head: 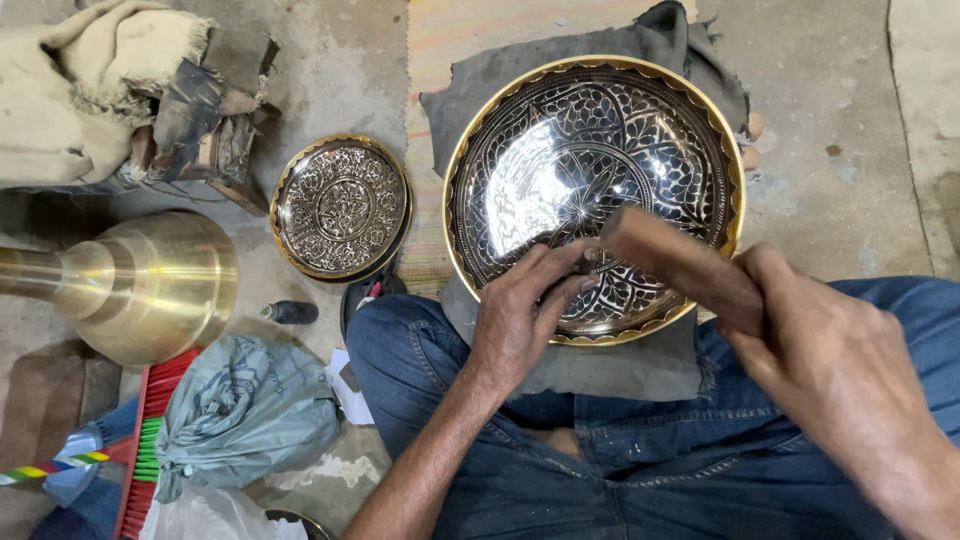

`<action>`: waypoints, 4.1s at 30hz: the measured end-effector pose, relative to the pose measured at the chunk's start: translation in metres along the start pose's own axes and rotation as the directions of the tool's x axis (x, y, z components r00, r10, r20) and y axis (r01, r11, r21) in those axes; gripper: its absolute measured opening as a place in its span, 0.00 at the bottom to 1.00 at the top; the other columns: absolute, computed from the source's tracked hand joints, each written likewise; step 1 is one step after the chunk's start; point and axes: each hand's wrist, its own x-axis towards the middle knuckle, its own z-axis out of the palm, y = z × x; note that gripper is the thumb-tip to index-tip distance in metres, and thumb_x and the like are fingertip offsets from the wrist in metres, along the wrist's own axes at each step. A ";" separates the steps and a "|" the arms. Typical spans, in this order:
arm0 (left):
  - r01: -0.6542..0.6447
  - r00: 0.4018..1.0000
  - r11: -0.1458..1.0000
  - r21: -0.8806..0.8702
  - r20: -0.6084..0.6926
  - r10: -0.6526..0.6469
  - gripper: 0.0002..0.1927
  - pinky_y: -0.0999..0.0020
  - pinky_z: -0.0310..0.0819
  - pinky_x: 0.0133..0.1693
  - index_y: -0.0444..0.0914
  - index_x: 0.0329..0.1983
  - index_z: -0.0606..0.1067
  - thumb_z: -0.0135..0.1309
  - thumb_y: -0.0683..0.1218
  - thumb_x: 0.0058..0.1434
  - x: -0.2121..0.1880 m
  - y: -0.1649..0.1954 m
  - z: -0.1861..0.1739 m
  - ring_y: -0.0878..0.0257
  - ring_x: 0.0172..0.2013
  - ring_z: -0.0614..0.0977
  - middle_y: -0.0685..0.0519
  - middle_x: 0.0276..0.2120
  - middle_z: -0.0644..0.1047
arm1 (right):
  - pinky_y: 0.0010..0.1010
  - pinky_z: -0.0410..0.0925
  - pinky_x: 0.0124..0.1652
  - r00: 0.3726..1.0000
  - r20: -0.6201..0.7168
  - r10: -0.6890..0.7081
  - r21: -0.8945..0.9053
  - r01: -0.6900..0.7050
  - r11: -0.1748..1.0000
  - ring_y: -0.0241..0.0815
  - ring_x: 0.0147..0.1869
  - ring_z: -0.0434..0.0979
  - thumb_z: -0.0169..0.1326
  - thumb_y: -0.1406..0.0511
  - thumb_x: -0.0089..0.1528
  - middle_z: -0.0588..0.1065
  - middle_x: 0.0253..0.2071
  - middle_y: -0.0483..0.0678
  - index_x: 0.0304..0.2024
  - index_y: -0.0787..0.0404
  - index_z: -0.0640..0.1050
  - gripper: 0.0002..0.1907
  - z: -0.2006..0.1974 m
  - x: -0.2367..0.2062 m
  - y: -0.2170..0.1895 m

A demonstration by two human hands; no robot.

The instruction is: The person sits on the floor and uses a wooden mallet and a small metal chisel to engrave a floral pattern into a large silver plate with a gold rim. They repeatedly strike the chisel to deepen the design lines on the plate's surface.

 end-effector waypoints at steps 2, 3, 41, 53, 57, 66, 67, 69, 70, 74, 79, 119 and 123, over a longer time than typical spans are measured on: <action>-0.111 0.992 0.994 0.008 -0.060 0.111 0.20 0.68 0.86 0.43 0.39 0.62 0.75 0.59 0.42 0.66 -0.001 -0.002 0.000 0.61 0.44 0.86 0.48 0.45 0.81 | 0.42 0.74 0.37 0.997 0.070 0.020 -0.089 -0.014 0.996 0.51 0.39 0.81 0.61 0.60 0.60 0.77 0.34 0.48 0.48 0.57 0.70 0.18 0.000 0.005 -0.002; -0.172 0.981 0.985 0.019 -0.091 0.173 0.21 0.67 0.86 0.46 0.37 0.62 0.75 0.60 0.41 0.66 0.000 -0.004 0.000 0.60 0.46 0.86 0.48 0.47 0.81 | 0.43 0.73 0.37 0.999 0.043 0.003 -0.063 0.000 0.998 0.52 0.39 0.81 0.62 0.61 0.58 0.77 0.34 0.48 0.49 0.57 0.71 0.19 -0.001 0.007 -0.001; -0.055 0.990 0.998 -0.037 -0.134 0.049 0.16 0.68 0.89 0.43 0.36 0.57 0.74 0.59 0.42 0.66 -0.002 -0.015 0.008 0.60 0.45 0.88 0.47 0.44 0.84 | 0.33 0.77 0.36 0.986 0.082 -0.144 -0.162 0.156 0.974 0.39 0.31 0.81 0.55 0.55 0.65 0.78 0.30 0.44 0.44 0.53 0.74 0.11 -0.019 0.046 0.000; -0.037 0.988 0.998 -0.049 -0.153 0.029 0.17 0.67 0.87 0.42 0.34 0.55 0.74 0.61 0.41 0.64 -0.001 -0.006 0.005 0.62 0.43 0.88 0.48 0.42 0.84 | 0.34 0.77 0.35 0.983 0.178 -0.053 -0.336 0.111 0.935 0.39 0.33 0.83 0.53 0.57 0.67 0.79 0.32 0.43 0.47 0.53 0.72 0.11 -0.024 0.042 -0.007; -0.080 0.984 0.995 -0.053 -0.165 0.070 0.17 0.68 0.86 0.43 0.34 0.55 0.75 0.62 0.40 0.65 -0.003 -0.004 0.004 0.62 0.44 0.88 0.48 0.44 0.84 | 0.37 0.76 0.35 0.993 0.092 -0.074 -0.139 0.086 0.987 0.44 0.34 0.83 0.57 0.57 0.62 0.79 0.32 0.46 0.48 0.56 0.73 0.16 -0.019 0.040 -0.003; -0.064 0.991 0.997 -0.044 -0.120 0.058 0.16 0.68 0.89 0.44 0.36 0.57 0.74 0.58 0.40 0.67 -0.002 -0.010 0.006 0.59 0.46 0.87 0.46 0.46 0.83 | 0.38 0.77 0.36 0.990 0.133 -0.037 -0.186 0.061 0.981 0.45 0.34 0.82 0.56 0.56 0.65 0.79 0.33 0.47 0.48 0.55 0.72 0.14 -0.014 0.041 0.000; -0.058 0.991 0.998 -0.034 -0.119 0.054 0.16 0.67 0.89 0.44 0.36 0.57 0.74 0.59 0.40 0.67 -0.002 -0.011 0.006 0.59 0.45 0.88 0.46 0.45 0.83 | 0.39 0.77 0.36 0.991 0.110 -0.078 -0.183 0.097 0.978 0.45 0.35 0.83 0.57 0.57 0.63 0.79 0.32 0.47 0.49 0.54 0.72 0.15 -0.014 0.042 -0.001; -0.040 0.992 0.999 -0.019 -0.117 0.037 0.16 0.66 0.89 0.43 0.36 0.56 0.74 0.59 0.41 0.66 -0.002 -0.013 0.006 0.59 0.44 0.88 0.47 0.44 0.83 | 0.39 0.77 0.35 0.988 0.150 -0.037 -0.112 0.054 0.992 0.46 0.34 0.83 0.58 0.58 0.62 0.79 0.31 0.48 0.52 0.54 0.72 0.18 -0.016 0.045 -0.002; -0.032 0.993 0.999 -0.025 -0.114 0.029 0.16 0.67 0.89 0.43 0.36 0.56 0.74 0.59 0.41 0.66 -0.002 -0.013 0.006 0.59 0.44 0.88 0.47 0.44 0.84 | 0.37 0.77 0.35 0.976 0.215 0.040 -0.049 -0.030 0.998 0.45 0.32 0.83 0.58 0.58 0.63 0.79 0.31 0.49 0.54 0.55 0.71 0.19 -0.016 0.047 -0.004; -0.006 0.993 0.999 -0.033 -0.116 0.002 0.16 0.68 0.89 0.42 0.36 0.56 0.74 0.59 0.41 0.66 -0.002 -0.013 0.006 0.61 0.44 0.88 0.48 0.43 0.84 | 0.33 0.77 0.33 0.958 0.285 0.009 -0.307 0.082 0.948 0.41 0.32 0.82 0.52 0.57 0.68 0.79 0.34 0.46 0.53 0.52 0.71 0.14 -0.023 0.047 -0.005; -0.028 0.990 0.999 -0.032 -0.139 0.023 0.17 0.67 0.87 0.42 0.36 0.56 0.75 0.61 0.41 0.65 0.000 -0.009 0.005 0.60 0.44 0.88 0.47 0.44 0.84 | 0.34 0.78 0.33 0.947 0.312 0.080 -0.203 -0.016 0.979 0.43 0.30 0.84 0.53 0.59 0.67 0.79 0.32 0.48 0.57 0.54 0.70 0.17 -0.025 0.045 -0.007; -0.034 0.992 0.998 -0.052 -0.126 0.027 0.18 0.66 0.86 0.46 0.35 0.58 0.75 0.59 0.44 0.66 -0.002 -0.002 0.000 0.60 0.46 0.87 0.46 0.48 0.83 | 0.38 0.75 0.35 0.995 -0.026 0.098 0.395 -0.080 0.915 0.48 0.38 0.79 0.61 0.65 0.61 0.78 0.35 0.51 0.52 0.61 0.70 0.20 -0.016 0.041 -0.002; -0.057 0.989 0.998 -0.033 -0.136 0.052 0.18 0.66 0.86 0.45 0.34 0.59 0.75 0.58 0.44 0.67 -0.003 -0.006 0.001 0.59 0.46 0.88 0.46 0.47 0.83 | 0.36 0.77 0.36 0.977 0.211 -0.029 -0.184 0.069 0.981 0.46 0.38 0.83 0.60 0.58 0.63 0.79 0.37 0.47 0.51 0.53 0.71 0.17 -0.030 0.046 -0.006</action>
